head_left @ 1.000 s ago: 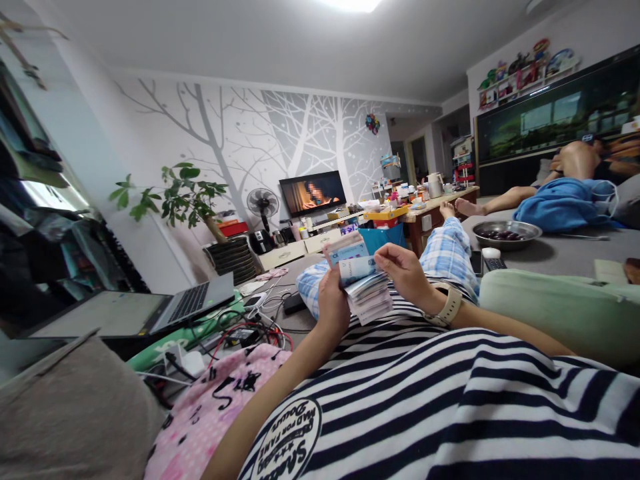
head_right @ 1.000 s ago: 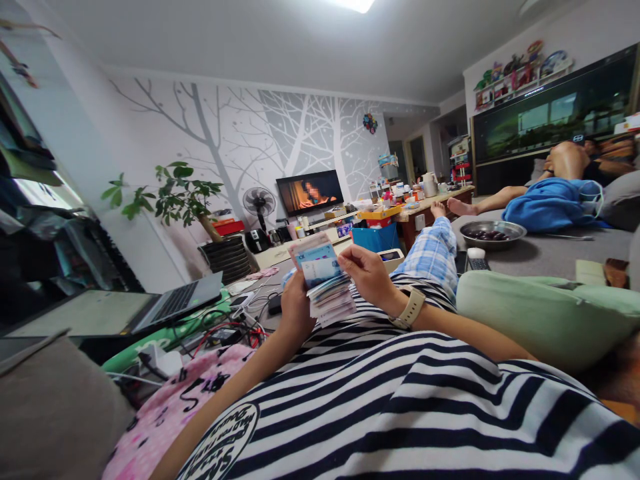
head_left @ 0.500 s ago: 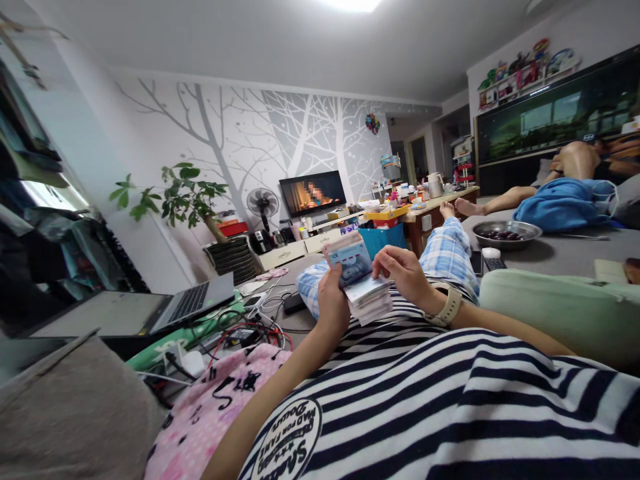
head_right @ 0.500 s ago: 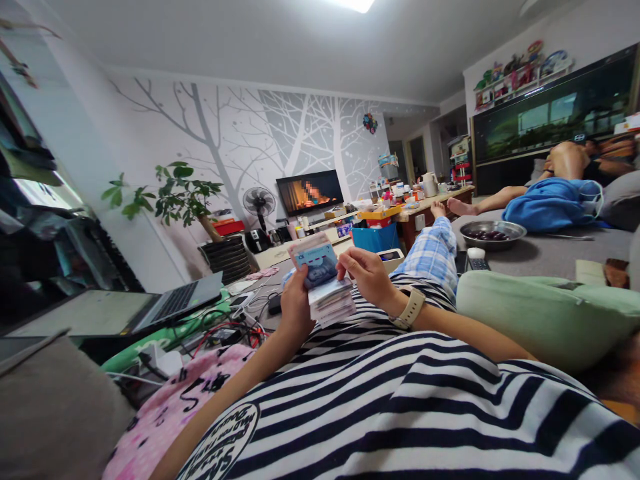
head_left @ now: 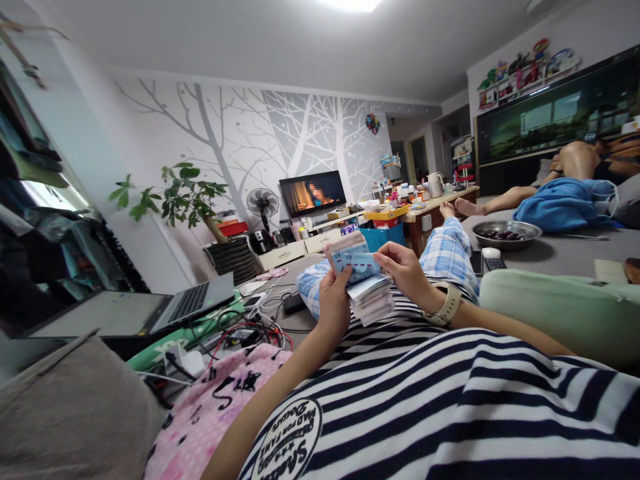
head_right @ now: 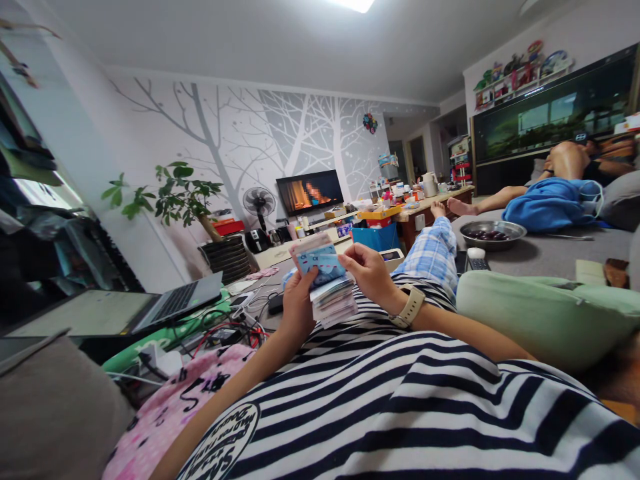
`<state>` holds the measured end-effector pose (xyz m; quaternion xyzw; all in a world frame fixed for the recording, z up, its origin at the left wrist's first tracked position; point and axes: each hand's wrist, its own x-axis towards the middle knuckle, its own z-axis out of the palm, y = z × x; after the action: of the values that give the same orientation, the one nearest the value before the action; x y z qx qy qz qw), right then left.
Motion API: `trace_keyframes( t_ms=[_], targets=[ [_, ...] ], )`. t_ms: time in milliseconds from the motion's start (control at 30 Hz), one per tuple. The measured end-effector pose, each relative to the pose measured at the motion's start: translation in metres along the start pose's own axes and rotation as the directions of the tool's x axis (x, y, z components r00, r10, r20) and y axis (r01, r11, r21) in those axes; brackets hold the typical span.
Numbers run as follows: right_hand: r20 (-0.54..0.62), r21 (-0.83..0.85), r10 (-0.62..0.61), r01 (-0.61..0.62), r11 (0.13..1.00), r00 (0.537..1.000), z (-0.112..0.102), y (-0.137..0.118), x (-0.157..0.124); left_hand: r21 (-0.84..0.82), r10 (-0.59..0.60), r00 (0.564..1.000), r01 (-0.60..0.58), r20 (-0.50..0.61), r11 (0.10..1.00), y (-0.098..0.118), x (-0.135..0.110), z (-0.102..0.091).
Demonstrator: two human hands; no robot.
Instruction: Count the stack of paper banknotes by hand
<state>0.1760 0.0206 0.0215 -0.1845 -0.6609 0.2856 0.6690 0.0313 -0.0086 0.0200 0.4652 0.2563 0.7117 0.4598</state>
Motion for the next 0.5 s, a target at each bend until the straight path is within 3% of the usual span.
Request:
trace_keyframes(
  t_ms=[233,500],
  targets=[
    [-0.009,-0.019,0.003,-0.003,1.000,1.000,0.001,-0.004,-0.001,0.094,0.033,0.999,-0.029,-0.037,0.995,0.007,-0.004,0.006],
    [0.004,0.001,-0.047,0.047,0.999,0.999,0.002,-0.007,-0.003,0.456,0.220,0.974,-0.172,-0.054,0.873,0.027,-0.015,0.009]
  ],
)
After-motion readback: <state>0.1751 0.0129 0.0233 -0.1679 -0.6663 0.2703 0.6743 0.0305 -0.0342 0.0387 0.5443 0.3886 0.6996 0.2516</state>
